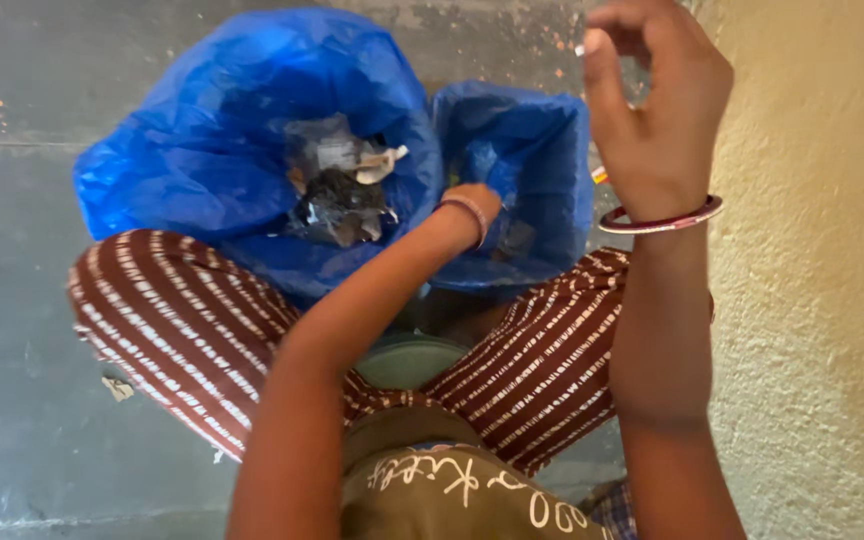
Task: The person sits on the floor and sorts through a blue plastic bag, separating small pieces of paper and plastic into a smaller blue bin. The person handles items one at a time and places them into the bin, then ties the bag closed.
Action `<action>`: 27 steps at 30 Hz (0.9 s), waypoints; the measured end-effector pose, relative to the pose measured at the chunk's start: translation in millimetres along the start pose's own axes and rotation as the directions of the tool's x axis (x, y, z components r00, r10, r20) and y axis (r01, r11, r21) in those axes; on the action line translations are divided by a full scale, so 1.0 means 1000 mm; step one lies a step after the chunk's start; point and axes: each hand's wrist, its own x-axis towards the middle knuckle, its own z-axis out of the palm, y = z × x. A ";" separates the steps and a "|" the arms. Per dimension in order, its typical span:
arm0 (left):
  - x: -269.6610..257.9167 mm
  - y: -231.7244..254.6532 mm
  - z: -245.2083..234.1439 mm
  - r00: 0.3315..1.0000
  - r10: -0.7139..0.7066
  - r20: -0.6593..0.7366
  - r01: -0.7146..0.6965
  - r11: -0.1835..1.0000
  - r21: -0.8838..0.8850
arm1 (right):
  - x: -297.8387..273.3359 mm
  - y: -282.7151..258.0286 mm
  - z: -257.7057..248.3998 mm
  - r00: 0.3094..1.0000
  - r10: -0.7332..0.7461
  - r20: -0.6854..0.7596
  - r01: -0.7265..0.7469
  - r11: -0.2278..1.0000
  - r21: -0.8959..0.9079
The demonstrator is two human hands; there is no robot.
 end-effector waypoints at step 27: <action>0.137 -0.073 0.128 0.802 -0.537 -0.262 0.502 0.843 -0.192 | -0.038 0.052 -0.078 0.999 0.037 0.027 -0.033 0.989 -0.147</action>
